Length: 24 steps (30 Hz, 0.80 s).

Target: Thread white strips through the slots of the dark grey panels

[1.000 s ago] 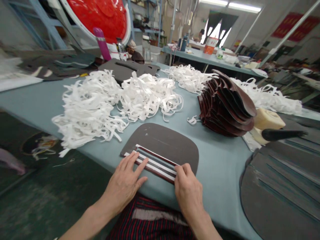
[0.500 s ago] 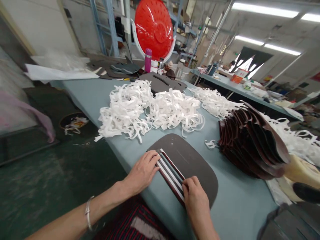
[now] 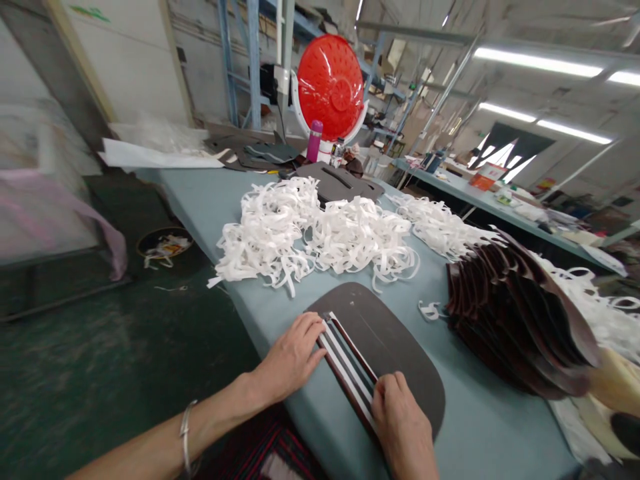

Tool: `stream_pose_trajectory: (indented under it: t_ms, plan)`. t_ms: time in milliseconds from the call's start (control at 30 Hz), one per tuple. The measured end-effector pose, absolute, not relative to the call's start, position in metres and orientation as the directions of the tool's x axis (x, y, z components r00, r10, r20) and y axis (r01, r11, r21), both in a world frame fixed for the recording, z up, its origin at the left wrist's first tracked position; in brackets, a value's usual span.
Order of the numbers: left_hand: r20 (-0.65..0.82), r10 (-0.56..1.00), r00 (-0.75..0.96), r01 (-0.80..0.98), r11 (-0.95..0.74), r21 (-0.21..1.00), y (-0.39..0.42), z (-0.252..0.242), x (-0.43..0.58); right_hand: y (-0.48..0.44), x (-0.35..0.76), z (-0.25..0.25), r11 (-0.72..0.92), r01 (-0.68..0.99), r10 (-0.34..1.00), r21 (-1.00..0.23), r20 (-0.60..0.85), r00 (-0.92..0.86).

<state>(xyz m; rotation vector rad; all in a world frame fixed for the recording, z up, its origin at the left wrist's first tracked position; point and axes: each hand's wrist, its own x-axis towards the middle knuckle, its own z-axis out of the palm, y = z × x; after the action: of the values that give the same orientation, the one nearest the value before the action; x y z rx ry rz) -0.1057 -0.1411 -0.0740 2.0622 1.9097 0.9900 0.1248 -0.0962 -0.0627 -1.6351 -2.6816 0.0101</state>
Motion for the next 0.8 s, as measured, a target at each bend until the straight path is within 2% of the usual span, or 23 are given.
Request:
stream_pose_trajectory:
  t_ms: [133, 233, 467, 567, 800]
  plan:
    - [0.372, 0.927, -0.045, 0.820, -0.179, 0.544, -0.141, -0.074, -0.106, -0.093, 0.135, -0.071, 0.480, 0.869, 0.877, -0.119, 0.030, -0.480]
    - [0.374, 0.926, -0.047, 0.822, -0.177, 0.541, -0.141, -0.075, -0.107, -0.092, 0.134, -0.071, 0.492, 0.857, 0.869, -0.151, 0.022, -0.495]
    - [0.351, 0.935, -0.039, 0.834, -0.164, 0.527, -0.141, -0.075, -0.106, -0.091, 0.123, -0.064, 0.504, 0.864, 0.864, -0.015, 0.014, -0.504]
    - [0.358, 0.933, -0.044, 0.833, -0.164, 0.529, -0.142, -0.075, -0.106, -0.093, 0.124, -0.063, 0.518, 0.855, 0.855, 0.006, 0.022, -0.518]
    - [0.350, 0.935, -0.049, 0.830, -0.157, 0.536, -0.143, -0.077, -0.106, -0.095, 0.115, -0.054, 0.372, 0.913, 0.915, -0.167, -0.099, -0.391]
